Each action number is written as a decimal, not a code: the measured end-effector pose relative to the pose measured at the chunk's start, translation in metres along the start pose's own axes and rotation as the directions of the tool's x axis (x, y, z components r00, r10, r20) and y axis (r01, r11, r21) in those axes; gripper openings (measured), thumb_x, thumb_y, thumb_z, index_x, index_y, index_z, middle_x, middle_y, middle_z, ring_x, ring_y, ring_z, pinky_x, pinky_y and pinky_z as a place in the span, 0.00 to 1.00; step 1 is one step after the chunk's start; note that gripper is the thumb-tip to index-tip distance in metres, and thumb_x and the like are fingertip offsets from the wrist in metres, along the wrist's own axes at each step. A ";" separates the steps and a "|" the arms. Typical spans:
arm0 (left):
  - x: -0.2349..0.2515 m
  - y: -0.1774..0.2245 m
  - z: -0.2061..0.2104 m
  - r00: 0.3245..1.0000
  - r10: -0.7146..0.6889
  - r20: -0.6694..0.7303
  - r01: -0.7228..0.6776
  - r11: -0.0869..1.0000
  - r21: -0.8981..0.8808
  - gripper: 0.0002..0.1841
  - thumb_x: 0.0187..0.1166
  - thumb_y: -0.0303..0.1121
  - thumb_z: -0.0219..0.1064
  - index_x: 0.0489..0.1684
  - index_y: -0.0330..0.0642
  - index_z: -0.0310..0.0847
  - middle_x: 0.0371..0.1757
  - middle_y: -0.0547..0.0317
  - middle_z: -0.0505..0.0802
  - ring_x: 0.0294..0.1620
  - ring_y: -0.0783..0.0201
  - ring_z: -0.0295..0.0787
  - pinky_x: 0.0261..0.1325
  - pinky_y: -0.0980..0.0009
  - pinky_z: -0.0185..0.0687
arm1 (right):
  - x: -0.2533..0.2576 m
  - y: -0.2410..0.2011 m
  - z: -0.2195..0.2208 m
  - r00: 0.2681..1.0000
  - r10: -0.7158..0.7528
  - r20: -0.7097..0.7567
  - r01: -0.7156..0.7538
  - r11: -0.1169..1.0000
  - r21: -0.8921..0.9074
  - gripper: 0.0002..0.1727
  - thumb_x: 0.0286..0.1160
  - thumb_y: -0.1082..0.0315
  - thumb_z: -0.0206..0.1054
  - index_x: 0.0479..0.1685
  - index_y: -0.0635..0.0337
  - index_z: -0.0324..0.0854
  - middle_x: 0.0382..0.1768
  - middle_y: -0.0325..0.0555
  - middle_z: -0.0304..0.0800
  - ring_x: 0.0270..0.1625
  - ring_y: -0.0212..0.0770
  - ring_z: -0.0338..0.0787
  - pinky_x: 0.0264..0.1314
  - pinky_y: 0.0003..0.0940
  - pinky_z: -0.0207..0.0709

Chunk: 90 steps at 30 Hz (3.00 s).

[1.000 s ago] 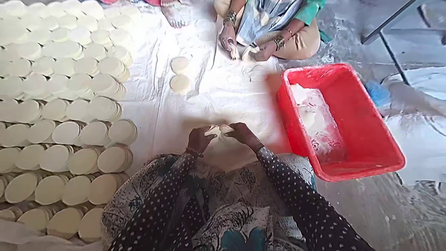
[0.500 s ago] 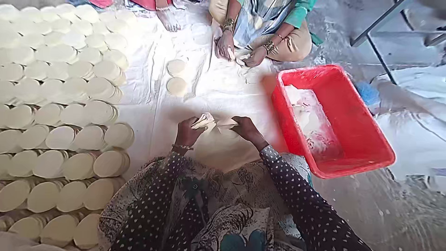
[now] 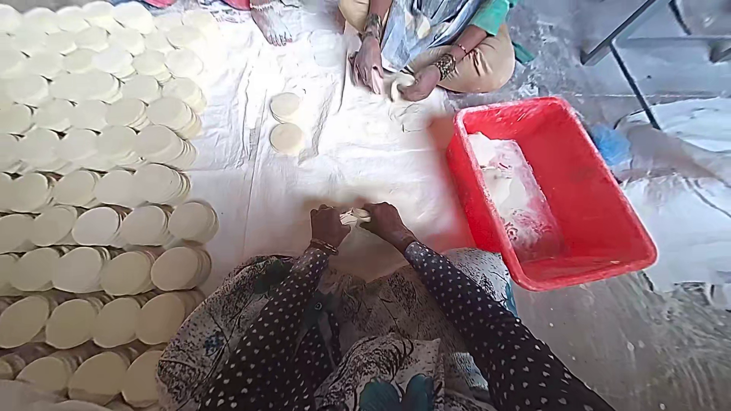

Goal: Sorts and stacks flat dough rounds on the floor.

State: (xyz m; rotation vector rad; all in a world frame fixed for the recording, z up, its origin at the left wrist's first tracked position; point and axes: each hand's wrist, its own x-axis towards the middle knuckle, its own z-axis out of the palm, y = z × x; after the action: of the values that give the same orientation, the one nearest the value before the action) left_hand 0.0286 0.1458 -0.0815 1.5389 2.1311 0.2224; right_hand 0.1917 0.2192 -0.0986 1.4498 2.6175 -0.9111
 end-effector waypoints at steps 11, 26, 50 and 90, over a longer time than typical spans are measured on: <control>-0.014 -0.018 0.008 0.989 0.035 -0.142 -0.050 0.993 -0.102 0.23 0.63 0.39 0.83 0.54 0.37 0.90 0.51 0.40 0.94 0.62 0.38 0.86 0.70 0.38 0.70 | -0.008 0.011 -0.011 0.995 -0.027 -0.097 0.037 0.994 0.105 0.20 0.60 0.56 0.83 0.52 0.52 0.90 0.39 0.53 0.95 0.44 0.58 0.94 0.47 0.65 0.83; -0.020 -0.024 0.004 0.989 0.081 -0.125 -0.094 0.990 -0.103 0.23 0.64 0.39 0.83 0.56 0.37 0.90 0.53 0.40 0.94 0.64 0.40 0.86 0.75 0.40 0.69 | -0.013 0.011 -0.018 0.995 -0.041 -0.091 0.062 0.971 0.232 0.20 0.63 0.64 0.83 0.55 0.55 0.88 0.42 0.56 0.94 0.46 0.58 0.94 0.49 0.65 0.83; -0.017 -0.029 0.008 0.986 0.087 -0.139 -0.131 0.930 -0.344 0.20 0.68 0.32 0.81 0.58 0.35 0.88 0.53 0.38 0.93 0.59 0.41 0.89 0.68 0.42 0.79 | -0.006 0.024 -0.015 0.990 -0.140 0.000 0.132 0.935 0.329 0.20 0.61 0.71 0.84 0.56 0.57 0.90 0.50 0.56 0.95 0.54 0.57 0.93 0.61 0.65 0.81; -0.016 0.006 -0.013 1.000 0.009 -0.001 -0.009 0.985 -0.172 0.18 0.68 0.37 0.82 0.46 0.32 0.88 0.45 0.34 0.91 0.50 0.35 0.88 0.54 0.35 0.80 | -0.035 0.000 -0.027 0.977 -0.025 -0.214 0.093 0.944 0.317 0.18 0.59 0.70 0.85 0.47 0.64 0.87 0.37 0.60 0.93 0.40 0.57 0.93 0.44 0.59 0.84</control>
State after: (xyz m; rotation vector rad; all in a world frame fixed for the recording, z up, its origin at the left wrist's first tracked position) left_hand 0.0309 0.1356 -0.0627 1.4489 2.0470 0.3992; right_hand 0.2186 0.2052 -0.0661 1.6224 2.7721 -1.3235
